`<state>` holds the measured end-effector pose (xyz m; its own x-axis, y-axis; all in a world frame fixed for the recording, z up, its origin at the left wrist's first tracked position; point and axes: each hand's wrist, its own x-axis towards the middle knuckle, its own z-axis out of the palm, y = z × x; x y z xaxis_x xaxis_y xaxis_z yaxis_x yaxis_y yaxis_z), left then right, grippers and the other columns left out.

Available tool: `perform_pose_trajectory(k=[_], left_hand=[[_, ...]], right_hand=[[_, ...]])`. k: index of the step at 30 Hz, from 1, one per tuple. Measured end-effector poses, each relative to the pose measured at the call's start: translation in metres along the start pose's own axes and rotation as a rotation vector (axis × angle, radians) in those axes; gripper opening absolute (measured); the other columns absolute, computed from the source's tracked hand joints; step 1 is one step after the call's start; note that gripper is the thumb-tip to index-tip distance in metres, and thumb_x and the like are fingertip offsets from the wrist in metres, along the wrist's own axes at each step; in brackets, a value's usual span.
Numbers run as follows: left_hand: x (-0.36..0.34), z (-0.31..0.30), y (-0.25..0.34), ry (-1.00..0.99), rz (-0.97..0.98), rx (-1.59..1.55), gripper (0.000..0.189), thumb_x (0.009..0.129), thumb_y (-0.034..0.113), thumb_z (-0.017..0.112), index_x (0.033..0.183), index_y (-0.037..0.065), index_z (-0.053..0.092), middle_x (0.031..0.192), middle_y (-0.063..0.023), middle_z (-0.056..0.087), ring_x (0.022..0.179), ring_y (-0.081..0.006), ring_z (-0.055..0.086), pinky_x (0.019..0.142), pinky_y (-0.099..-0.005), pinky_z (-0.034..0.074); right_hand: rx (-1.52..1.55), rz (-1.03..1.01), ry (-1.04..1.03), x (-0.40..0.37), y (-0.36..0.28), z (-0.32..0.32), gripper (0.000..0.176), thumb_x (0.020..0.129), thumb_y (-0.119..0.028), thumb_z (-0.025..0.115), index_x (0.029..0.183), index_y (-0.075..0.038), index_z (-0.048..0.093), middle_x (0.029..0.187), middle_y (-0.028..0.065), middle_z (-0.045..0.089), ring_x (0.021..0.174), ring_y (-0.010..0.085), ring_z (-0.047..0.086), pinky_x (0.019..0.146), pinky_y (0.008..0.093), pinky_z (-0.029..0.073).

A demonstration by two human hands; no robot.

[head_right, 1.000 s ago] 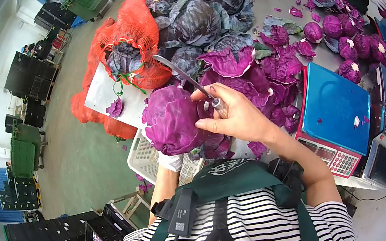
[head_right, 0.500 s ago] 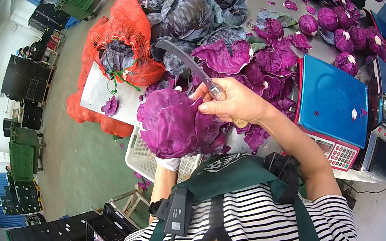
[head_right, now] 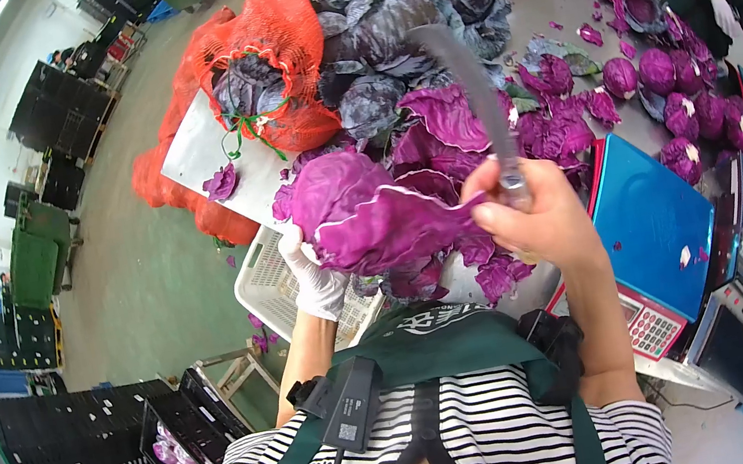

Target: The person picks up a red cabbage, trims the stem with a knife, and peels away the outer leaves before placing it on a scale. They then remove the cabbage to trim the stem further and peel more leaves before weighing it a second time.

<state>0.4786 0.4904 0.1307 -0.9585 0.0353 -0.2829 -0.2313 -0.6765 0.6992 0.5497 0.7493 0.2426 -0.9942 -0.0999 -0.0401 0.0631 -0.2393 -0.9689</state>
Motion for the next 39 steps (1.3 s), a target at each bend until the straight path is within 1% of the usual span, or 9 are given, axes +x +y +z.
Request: perform_pose_trajectory(k=[2,4,5,12,15,19,21,24,39], left_hand=[[0.003,0.000,0.002,-0.104,0.062,-0.023,0.069,0.078,0.037,0.063,0.132,0.000,0.041,0.121,-0.0177,0.057,0.106,-0.0305,0.060,0.095,-0.0433,0.050],[0.010,0.000,0.003,-0.232,0.089,0.049,0.080,0.074,0.026,0.066,0.143,0.008,0.030,0.098,-0.0080,0.060,0.070,-0.0114,0.061,0.055,-0.0241,0.053],[0.006,0.015,0.009,-0.228,0.155,0.073,0.087,0.072,0.020,0.066,0.146,0.010,0.022,0.126,-0.0141,0.048,0.095,-0.0200,0.062,0.059,-0.0239,0.056],[0.016,0.025,0.019,-0.248,0.580,0.454,0.087,0.070,0.021,0.064,0.146,0.010,0.023,0.142,-0.0139,0.030,0.117,-0.0272,0.051,0.067,-0.0292,0.057],[0.021,0.010,0.026,-0.124,0.265,0.133,0.074,0.083,0.028,0.062,0.145,0.009,0.026,0.100,-0.0097,0.063,0.077,-0.0155,0.064,0.065,-0.0276,0.054],[0.013,0.011,0.032,-0.122,0.326,0.045,0.019,0.087,0.027,0.059,0.100,0.013,0.055,0.065,0.0061,0.048,0.060,-0.0061,0.051,0.067,-0.0263,0.047],[0.007,0.016,0.032,-0.055,0.355,0.226,0.088,0.074,0.026,0.070,0.146,0.009,0.023,0.126,-0.0140,0.050,0.090,-0.0208,0.062,0.081,-0.0333,0.053],[0.008,0.028,0.030,-0.156,0.710,0.554,0.100,0.066,0.029,0.076,0.147,0.008,0.022,0.141,-0.0153,0.033,0.118,-0.0279,0.049,0.103,-0.0413,0.039],[-0.009,0.039,0.032,-0.283,1.046,0.894,0.108,0.053,0.026,0.082,0.142,0.000,0.026,0.142,-0.0163,0.034,0.130,-0.0294,0.037,0.109,-0.0416,0.029]], right_hand=[[-0.085,-0.037,0.052,-0.006,-0.002,-0.007,0.014,0.082,-0.006,0.063,0.092,0.001,0.058,0.060,-0.0037,0.049,0.044,0.0011,0.041,0.038,0.0185,0.029],[-0.118,-0.024,0.132,-0.016,-0.002,-0.012,0.013,0.081,-0.005,0.063,0.092,0.001,0.058,0.061,-0.0042,0.050,0.045,0.0007,0.041,0.039,0.0186,0.029],[-0.129,-0.026,0.122,-0.017,-0.003,-0.013,0.013,0.081,-0.005,0.063,0.092,0.001,0.058,0.061,-0.0042,0.050,0.045,0.0007,0.041,0.039,0.0186,0.029],[-0.305,-0.122,0.343,-0.025,-0.012,0.002,0.010,0.081,-0.002,0.061,0.090,-0.001,0.059,0.060,-0.0050,0.049,0.044,0.0002,0.040,0.040,0.0181,0.027],[-0.189,-0.252,0.435,-0.032,-0.009,-0.022,0.007,0.087,-0.003,0.056,0.093,-0.003,0.058,0.062,-0.0048,0.048,0.042,0.0002,0.036,0.037,0.0188,0.025],[-0.617,-0.362,0.523,0.018,0.027,-0.049,0.026,0.086,-0.007,0.062,0.110,0.000,0.057,0.081,0.0008,0.055,0.050,0.0011,0.042,0.044,0.0168,0.033],[-0.804,-0.436,0.470,0.032,0.040,-0.036,0.044,0.081,-0.011,0.070,0.120,0.000,0.054,0.095,0.0043,0.056,0.060,0.0046,0.048,0.052,0.0185,0.040],[-0.460,-0.248,0.289,0.033,0.033,0.032,0.065,0.073,-0.022,0.079,0.126,-0.001,0.050,0.100,0.0065,0.055,0.075,0.0115,0.053,0.063,0.0250,0.046],[-0.243,-0.063,0.108,0.053,0.055,0.049,0.049,0.076,-0.007,0.063,0.120,0.001,0.044,0.086,0.0034,0.052,0.071,0.0079,0.050,0.065,0.0245,0.044]])
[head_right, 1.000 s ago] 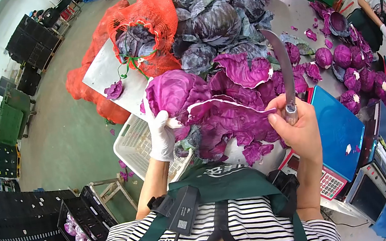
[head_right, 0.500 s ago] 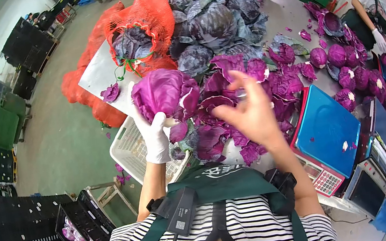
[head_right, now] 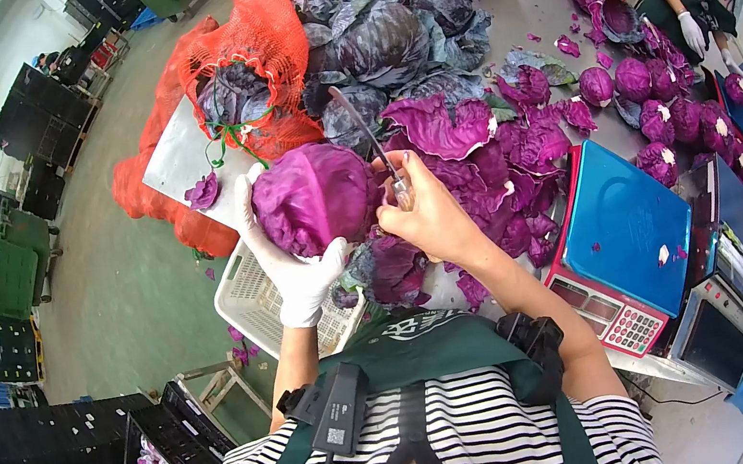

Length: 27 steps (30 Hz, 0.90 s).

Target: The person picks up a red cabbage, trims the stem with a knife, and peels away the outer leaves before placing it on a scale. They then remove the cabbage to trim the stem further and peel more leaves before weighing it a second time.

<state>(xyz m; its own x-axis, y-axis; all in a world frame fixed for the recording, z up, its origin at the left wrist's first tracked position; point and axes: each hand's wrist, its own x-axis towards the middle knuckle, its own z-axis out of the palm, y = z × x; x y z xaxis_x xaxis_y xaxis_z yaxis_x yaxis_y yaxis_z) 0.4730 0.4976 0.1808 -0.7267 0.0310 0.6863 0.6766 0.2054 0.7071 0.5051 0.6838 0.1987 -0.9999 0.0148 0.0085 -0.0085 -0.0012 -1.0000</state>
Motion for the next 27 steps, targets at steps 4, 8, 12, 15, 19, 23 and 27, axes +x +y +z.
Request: perform_pose_trajectory(k=[4,8,12,15,19,23,27], left_hand=[[0.003,0.000,0.001,0.069,-0.053,-0.004,0.109,0.054,0.029,0.083,0.142,0.000,0.026,0.140,-0.0159,0.035,0.130,-0.0292,0.036,0.110,-0.0421,0.027],[0.002,0.000,0.000,0.044,-0.067,0.010,0.109,0.055,0.029,0.083,0.143,0.001,0.025,0.140,-0.0159,0.035,0.131,-0.0289,0.035,0.110,-0.0420,0.027],[-0.002,0.002,-0.008,0.138,-0.312,-0.249,0.099,0.063,0.023,0.076,0.144,0.005,0.024,0.138,-0.0150,0.037,0.127,-0.0286,0.039,0.107,-0.0408,0.032],[-0.007,0.003,-0.014,0.315,-0.558,-0.676,0.063,0.083,0.015,0.060,0.139,0.004,0.032,0.101,-0.0067,0.059,0.077,-0.0112,0.062,0.073,-0.0276,0.055],[-0.011,-0.012,-0.043,0.415,-0.800,-1.029,0.044,0.086,0.036,0.060,0.118,0.008,0.050,0.118,-0.0100,0.057,0.108,-0.0252,0.058,0.097,-0.0484,0.047],[-0.007,-0.015,-0.039,0.401,-0.881,-1.210,0.052,0.084,0.041,0.059,0.126,0.013,0.048,0.128,-0.0119,0.053,0.118,-0.0314,0.053,0.101,-0.0588,0.039],[-0.002,-0.003,-0.017,0.272,-0.930,-1.251,0.057,0.084,0.043,0.058,0.128,0.010,0.047,0.128,-0.0121,0.053,0.116,-0.0308,0.054,0.099,-0.0558,0.042]], right_hand=[[0.227,0.186,-0.106,-0.004,0.008,-0.008,0.044,0.079,-0.005,0.059,0.119,-0.001,0.044,0.071,0.0004,0.050,0.054,0.0056,0.045,0.050,0.0221,0.040],[0.231,0.126,-0.070,-0.002,0.004,0.002,0.041,0.081,-0.004,0.057,0.119,-0.002,0.043,0.064,-0.0016,0.047,0.046,0.0047,0.041,0.042,0.0220,0.035],[0.435,0.167,-0.025,-0.006,0.004,0.009,0.037,0.084,-0.002,0.055,0.120,-0.004,0.043,0.069,-0.0014,0.047,0.048,0.0050,0.041,0.043,0.0224,0.036],[0.691,0.184,-0.050,-0.017,-0.004,0.013,0.035,0.086,-0.001,0.055,0.119,-0.006,0.044,0.080,-0.0013,0.048,0.051,0.0049,0.041,0.044,0.0221,0.037],[0.646,-0.032,0.032,-0.020,-0.012,-0.015,0.031,0.087,-0.002,0.056,0.117,-0.003,0.047,0.082,-0.0021,0.048,0.052,0.0040,0.042,0.046,0.0213,0.037],[-0.482,-0.176,0.212,0.002,0.019,-0.030,0.044,0.079,-0.020,0.072,0.115,0.001,0.056,0.096,0.0094,0.059,0.086,0.0207,0.059,0.077,0.0314,0.047],[-0.349,-0.438,0.154,0.002,0.007,0.000,0.054,0.077,-0.021,0.074,0.123,0.000,0.055,0.114,0.0131,0.053,0.100,0.0243,0.057,0.087,0.0322,0.045]])
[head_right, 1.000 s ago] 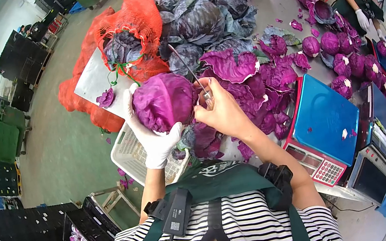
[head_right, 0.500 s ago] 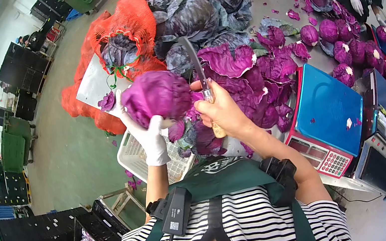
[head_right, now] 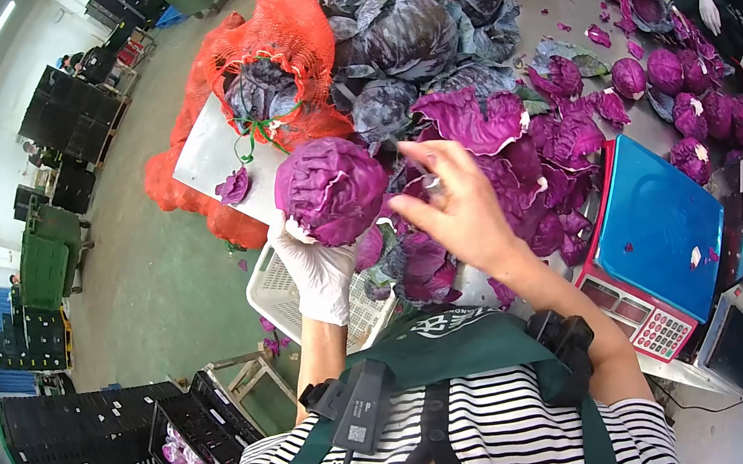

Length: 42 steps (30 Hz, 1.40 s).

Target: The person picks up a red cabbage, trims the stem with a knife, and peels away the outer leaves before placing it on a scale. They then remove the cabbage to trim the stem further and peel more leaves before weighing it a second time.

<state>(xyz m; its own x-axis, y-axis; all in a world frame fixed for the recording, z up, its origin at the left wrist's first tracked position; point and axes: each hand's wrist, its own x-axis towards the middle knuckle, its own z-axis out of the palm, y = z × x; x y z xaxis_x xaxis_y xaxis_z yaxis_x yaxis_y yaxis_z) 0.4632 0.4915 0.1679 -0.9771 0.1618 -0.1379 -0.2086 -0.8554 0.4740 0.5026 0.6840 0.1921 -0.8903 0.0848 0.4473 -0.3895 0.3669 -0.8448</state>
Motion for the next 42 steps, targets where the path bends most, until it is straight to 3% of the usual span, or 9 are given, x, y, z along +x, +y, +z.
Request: perform_pose_trajectory(k=[3,7,10,19,27,34,36,40,42], left_hand=[[-0.005,0.009,-0.006,-0.017,-0.018,0.084,0.059,0.083,0.044,0.060,0.128,0.009,0.046,0.127,-0.0120,0.053,0.115,-0.0289,0.055,0.096,-0.0522,0.046],[-0.007,0.010,-0.013,0.007,0.072,0.187,0.047,0.085,0.040,0.061,0.119,0.009,0.051,0.113,-0.0082,0.061,0.101,-0.0216,0.061,0.086,-0.0427,0.053],[-0.007,0.008,-0.018,0.059,0.165,0.272,0.040,0.086,0.034,0.062,0.115,0.009,0.052,0.101,-0.0046,0.065,0.088,-0.0156,0.064,0.082,-0.0353,0.054],[-0.008,0.003,-0.017,0.067,0.197,0.262,0.036,0.087,0.032,0.062,0.113,0.010,0.051,0.098,-0.0033,0.064,0.087,-0.0159,0.064,0.081,-0.0338,0.053],[0.002,-0.028,-0.027,0.127,0.190,0.247,0.042,0.088,0.030,0.062,0.121,0.008,0.047,0.102,-0.0056,0.064,0.092,-0.0174,0.064,0.084,-0.0351,0.053],[0.011,-0.015,-0.019,0.202,0.222,0.180,0.016,0.088,0.029,0.063,0.090,0.016,0.054,0.073,0.0048,0.058,0.069,-0.0080,0.056,0.072,-0.0294,0.051],[0.006,-0.002,-0.012,0.166,0.194,0.150,0.017,0.088,0.029,0.063,0.089,0.016,0.052,0.071,0.0059,0.055,0.065,-0.0077,0.053,0.070,-0.0278,0.049],[-0.002,-0.002,-0.017,0.058,0.106,0.167,0.020,0.094,0.030,0.057,0.091,0.011,0.051,0.079,0.0027,0.055,0.072,-0.0084,0.053,0.073,-0.0286,0.048],[-0.008,-0.004,-0.022,-0.021,-0.071,0.155,0.057,0.086,0.012,0.063,0.135,0.009,0.033,0.118,-0.0103,0.055,0.105,-0.0205,0.057,0.089,-0.0352,0.048]], right_hand=[[0.139,0.238,-0.085,-0.003,-0.028,0.009,0.056,0.077,-0.014,0.075,0.126,0.000,0.053,0.117,0.0116,0.048,0.097,0.0186,0.055,0.080,0.0276,0.047],[0.117,-0.022,-0.026,-0.013,-0.013,0.020,0.056,0.079,-0.013,0.073,0.127,0.003,0.050,0.118,0.0110,0.046,0.101,0.0137,0.053,0.075,0.0206,0.046],[0.258,0.283,-0.052,-0.016,-0.024,0.020,0.051,0.081,-0.010,0.071,0.126,0.004,0.051,0.119,0.0102,0.046,0.110,0.0144,0.052,0.081,0.0206,0.045],[0.447,0.385,0.019,-0.014,-0.017,0.020,0.026,0.085,-0.002,0.065,0.108,0.001,0.055,0.100,0.0027,0.053,0.066,0.0026,0.051,0.058,0.0185,0.042],[0.699,0.501,0.104,-0.008,-0.022,0.020,0.019,0.085,-0.004,0.066,0.099,-0.003,0.053,0.071,-0.0024,0.052,0.054,0.0025,0.048,0.046,0.0175,0.038],[0.572,0.414,-0.357,-0.026,-0.028,0.001,0.017,0.085,-0.006,0.066,0.098,-0.003,0.055,0.081,-0.0041,0.055,0.060,-0.0003,0.047,0.049,0.0186,0.038],[0.495,0.426,-0.024,-0.013,-0.019,-0.011,0.028,0.084,-0.010,0.069,0.107,-0.002,0.055,0.086,-0.0019,0.058,0.058,0.0000,0.046,0.046,0.0182,0.037],[0.570,0.483,0.161,0.005,0.039,-0.017,0.059,0.083,-0.026,0.072,0.129,-0.002,0.044,0.119,0.0084,0.055,0.050,0.0029,0.045,0.040,0.0173,0.034],[0.739,0.547,-0.080,-0.003,0.047,-0.010,0.058,0.083,-0.031,0.073,0.127,-0.004,0.046,0.105,0.0057,0.059,0.049,0.0036,0.045,0.040,0.0189,0.035]])
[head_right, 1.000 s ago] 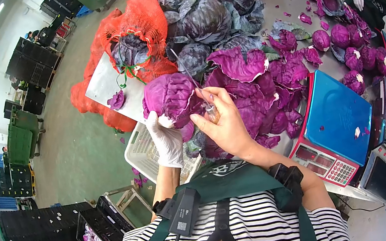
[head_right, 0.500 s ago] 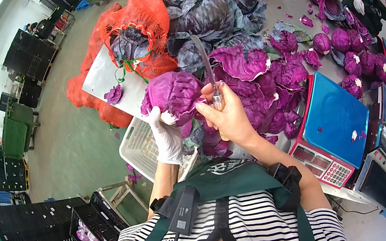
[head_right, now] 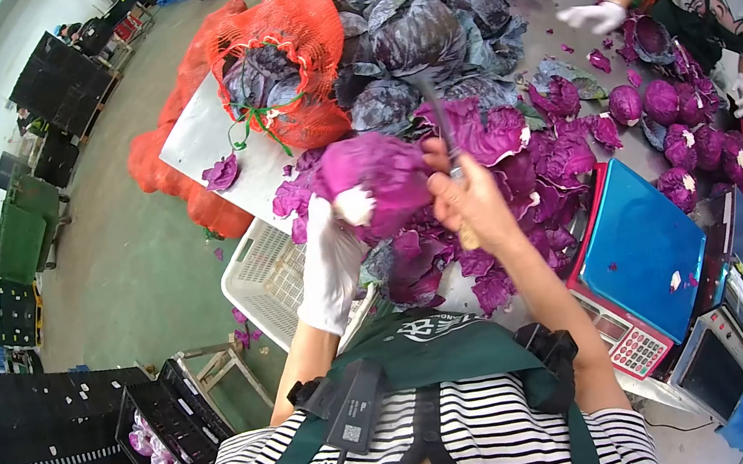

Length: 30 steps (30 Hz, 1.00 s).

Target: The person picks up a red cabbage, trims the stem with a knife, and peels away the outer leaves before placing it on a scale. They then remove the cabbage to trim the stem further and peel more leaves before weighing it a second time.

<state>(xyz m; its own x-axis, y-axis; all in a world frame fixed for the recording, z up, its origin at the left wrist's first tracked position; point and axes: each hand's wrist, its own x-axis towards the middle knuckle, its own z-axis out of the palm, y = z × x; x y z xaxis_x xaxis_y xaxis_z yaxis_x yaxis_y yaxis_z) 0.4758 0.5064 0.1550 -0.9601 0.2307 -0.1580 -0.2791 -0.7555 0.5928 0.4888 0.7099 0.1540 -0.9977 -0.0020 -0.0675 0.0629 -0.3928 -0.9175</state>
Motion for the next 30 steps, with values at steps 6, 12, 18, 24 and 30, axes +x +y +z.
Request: perform_pose_trajectory(k=[6,12,18,24,30], left_hand=[[-0.016,0.024,0.033,-0.329,0.548,1.496,0.136,0.049,0.042,0.091,0.149,0.006,0.006,0.151,-0.0167,0.020,0.138,-0.0282,0.024,0.113,-0.0413,0.022],[0.003,0.026,0.020,-0.468,0.354,0.999,0.128,0.050,0.039,0.091,0.147,0.003,0.016,0.148,-0.0153,0.025,0.137,-0.0268,0.028,0.113,-0.0395,0.022],[0.015,0.028,0.021,-0.649,0.197,0.998,0.116,0.054,0.028,0.090,0.145,0.002,0.022,0.146,-0.0149,0.029,0.136,-0.0255,0.028,0.113,-0.0383,0.024],[0.021,0.033,0.018,-0.759,0.025,0.993,0.113,0.055,0.037,0.087,0.144,0.003,0.027,0.146,-0.0132,0.032,0.137,-0.0252,0.028,0.113,-0.0384,0.020],[0.030,0.021,0.027,-0.942,-0.139,0.996,0.106,0.058,0.026,0.086,0.143,0.003,0.028,0.145,-0.0139,0.033,0.137,-0.0254,0.029,0.112,-0.0386,0.023]], right_hand=[[0.426,0.174,-0.028,-0.035,0.008,-0.003,0.030,0.091,-0.037,0.061,0.101,-0.012,0.049,0.076,-0.0016,0.051,0.047,0.0064,0.040,0.042,0.0217,0.034],[0.145,0.120,0.065,-0.055,-0.003,0.012,0.029,0.092,-0.030,0.062,0.108,-0.010,0.047,0.072,-0.0030,0.046,0.048,0.0062,0.042,0.041,0.0231,0.033],[-0.992,-0.427,0.272,-0.080,-0.050,-0.019,0.031,0.091,-0.031,0.059,0.095,-0.001,0.057,0.075,0.0065,0.057,0.063,0.0188,0.060,0.052,0.0349,0.044],[-1.731,-0.505,0.031,-0.092,-0.069,0.007,0.042,0.080,-0.045,0.064,0.075,-0.006,0.048,0.069,0.0074,0.050,0.055,0.0233,0.056,0.046,0.0344,0.043],[-1.826,-0.539,0.132,-0.096,-0.062,0.014,0.046,0.076,-0.052,0.063,0.070,-0.009,0.046,0.064,0.0048,0.045,0.051,0.0202,0.053,0.043,0.0324,0.041]])
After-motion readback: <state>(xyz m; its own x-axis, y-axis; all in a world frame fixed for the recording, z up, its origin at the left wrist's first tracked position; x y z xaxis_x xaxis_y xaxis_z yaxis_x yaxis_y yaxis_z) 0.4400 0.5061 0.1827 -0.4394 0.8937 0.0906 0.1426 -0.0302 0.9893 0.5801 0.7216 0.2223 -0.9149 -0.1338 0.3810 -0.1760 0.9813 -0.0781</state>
